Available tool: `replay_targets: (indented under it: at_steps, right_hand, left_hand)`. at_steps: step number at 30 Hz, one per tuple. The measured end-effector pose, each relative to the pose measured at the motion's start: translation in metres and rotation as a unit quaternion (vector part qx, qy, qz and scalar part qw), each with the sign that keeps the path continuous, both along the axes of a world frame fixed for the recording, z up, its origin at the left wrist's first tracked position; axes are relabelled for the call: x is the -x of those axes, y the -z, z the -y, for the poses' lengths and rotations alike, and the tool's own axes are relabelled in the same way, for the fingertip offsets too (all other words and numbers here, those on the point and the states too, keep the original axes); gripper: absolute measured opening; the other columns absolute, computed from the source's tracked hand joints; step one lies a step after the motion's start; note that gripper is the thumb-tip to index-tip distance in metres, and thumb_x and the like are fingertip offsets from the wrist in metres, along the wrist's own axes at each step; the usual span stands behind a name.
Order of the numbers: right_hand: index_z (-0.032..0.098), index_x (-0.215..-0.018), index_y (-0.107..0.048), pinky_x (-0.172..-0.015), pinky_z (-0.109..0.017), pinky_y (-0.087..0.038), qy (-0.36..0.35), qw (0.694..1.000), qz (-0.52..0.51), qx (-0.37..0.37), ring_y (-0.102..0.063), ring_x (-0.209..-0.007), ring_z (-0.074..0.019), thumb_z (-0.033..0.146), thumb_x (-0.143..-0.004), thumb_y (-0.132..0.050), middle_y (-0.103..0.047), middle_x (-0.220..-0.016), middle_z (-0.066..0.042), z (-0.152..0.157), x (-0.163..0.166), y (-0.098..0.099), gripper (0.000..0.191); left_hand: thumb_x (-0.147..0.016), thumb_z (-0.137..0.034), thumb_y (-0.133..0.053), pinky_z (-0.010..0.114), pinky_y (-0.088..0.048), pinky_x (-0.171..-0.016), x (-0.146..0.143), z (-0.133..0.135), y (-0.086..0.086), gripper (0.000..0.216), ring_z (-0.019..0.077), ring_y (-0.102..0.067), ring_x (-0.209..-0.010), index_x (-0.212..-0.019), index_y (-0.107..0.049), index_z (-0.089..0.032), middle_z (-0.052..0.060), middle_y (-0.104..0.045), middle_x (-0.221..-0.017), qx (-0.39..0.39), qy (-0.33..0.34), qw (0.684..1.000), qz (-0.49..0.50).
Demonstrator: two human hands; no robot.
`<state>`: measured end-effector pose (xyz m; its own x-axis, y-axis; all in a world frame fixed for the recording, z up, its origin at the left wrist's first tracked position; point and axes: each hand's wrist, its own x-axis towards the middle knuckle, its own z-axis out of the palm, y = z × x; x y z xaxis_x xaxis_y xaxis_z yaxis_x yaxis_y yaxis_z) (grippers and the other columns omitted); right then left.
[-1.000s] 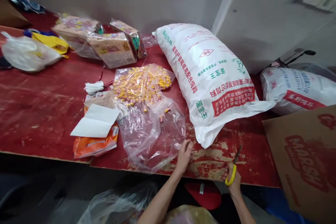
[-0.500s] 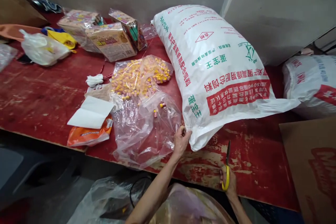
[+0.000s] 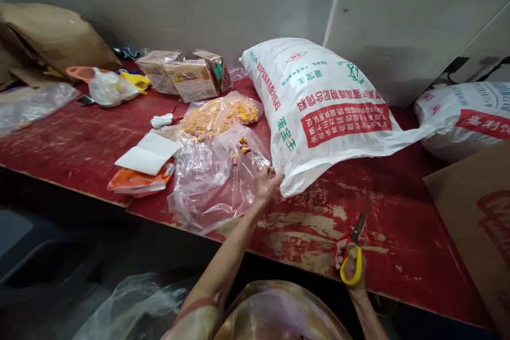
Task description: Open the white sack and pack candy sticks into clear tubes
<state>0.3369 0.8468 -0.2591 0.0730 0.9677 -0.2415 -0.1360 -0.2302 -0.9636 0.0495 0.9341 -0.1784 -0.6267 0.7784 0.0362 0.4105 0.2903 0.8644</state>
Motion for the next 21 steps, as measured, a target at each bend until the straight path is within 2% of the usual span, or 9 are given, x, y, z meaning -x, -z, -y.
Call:
replay_targets:
  at_steps: [5,9,12,15,18,21]
  right_hand:
    - [0.018,-0.074,-0.055,-0.034,-0.021,-0.035,-0.039,0.996,0.01,-0.083,-0.044,-0.039,-0.0087,0.074,-0.078,-0.047,-0.048,-0.055,0.003,0.003,0.008,-0.013,0.056]
    - [0.019,-0.083,-0.058,-0.04,-0.022,-0.04,-0.099,0.987,0.011,-0.129,-0.047,-0.045,-0.009,0.072,-0.078,-0.05,-0.054,-0.065,0.0,-0.001,0.016,-0.027,0.054]
    - [0.019,-0.086,-0.06,-0.044,-0.021,-0.042,-0.101,0.988,0.014,-0.119,-0.049,-0.049,-0.0088,0.071,-0.075,-0.055,-0.056,-0.07,0.0,-0.002,0.017,-0.021,0.054]
    - [0.018,-0.084,-0.058,-0.042,-0.019,-0.04,-0.083,0.991,-0.001,-0.107,-0.047,-0.049,-0.0072,0.069,-0.073,-0.059,-0.055,-0.068,0.002,0.0,0.017,-0.009,0.052]
    - [0.019,-0.08,-0.054,-0.041,-0.019,-0.037,-0.044,0.992,-0.042,-0.113,-0.045,-0.046,-0.0067,0.072,-0.075,-0.052,-0.051,-0.064,0.004,0.001,0.017,-0.001,0.053]
    - [0.019,-0.075,-0.051,-0.038,-0.021,-0.037,-0.014,0.989,-0.083,-0.126,-0.044,-0.042,-0.0072,0.074,-0.076,-0.045,-0.049,-0.059,0.004,-0.002,0.016,0.001,0.055]
  left_hand:
    - [-0.068,-0.034,-0.067,0.025,-0.035,-0.062,-0.003,0.008,-0.015,0.019,0.0167,-0.057,-0.068,-0.078,-0.057,-0.022,-0.002,-0.062,-0.07,0.043,0.009,0.995,-0.087]
    - [-0.069,-0.037,-0.068,0.027,-0.038,-0.067,-0.004,0.011,-0.02,0.026,0.021,-0.061,-0.08,-0.088,-0.059,-0.021,0.004,-0.067,-0.085,0.067,0.034,0.988,-0.136]
    - [-0.07,-0.04,-0.068,0.028,-0.04,-0.072,0.0,0.01,-0.019,0.033,0.0231,-0.061,-0.091,-0.094,-0.06,-0.02,0.007,-0.068,-0.097,0.052,0.057,0.982,-0.17]
    - [-0.071,-0.04,-0.067,0.029,-0.041,-0.074,0.006,0.009,-0.021,0.032,0.0238,-0.061,-0.092,-0.093,-0.062,-0.017,0.008,-0.068,-0.096,0.054,0.094,0.976,-0.189]
    - [-0.07,-0.038,-0.067,0.031,-0.043,-0.076,0.009,0.008,-0.025,0.029,0.0239,-0.061,-0.09,-0.09,-0.064,-0.016,0.008,-0.068,-0.093,0.07,0.113,0.973,-0.191]
    - [-0.07,-0.037,-0.067,0.032,-0.043,-0.077,0.008,0.008,-0.026,0.026,0.0239,-0.061,-0.089,-0.087,-0.066,-0.017,0.007,-0.068,-0.091,0.068,0.103,0.976,-0.179]
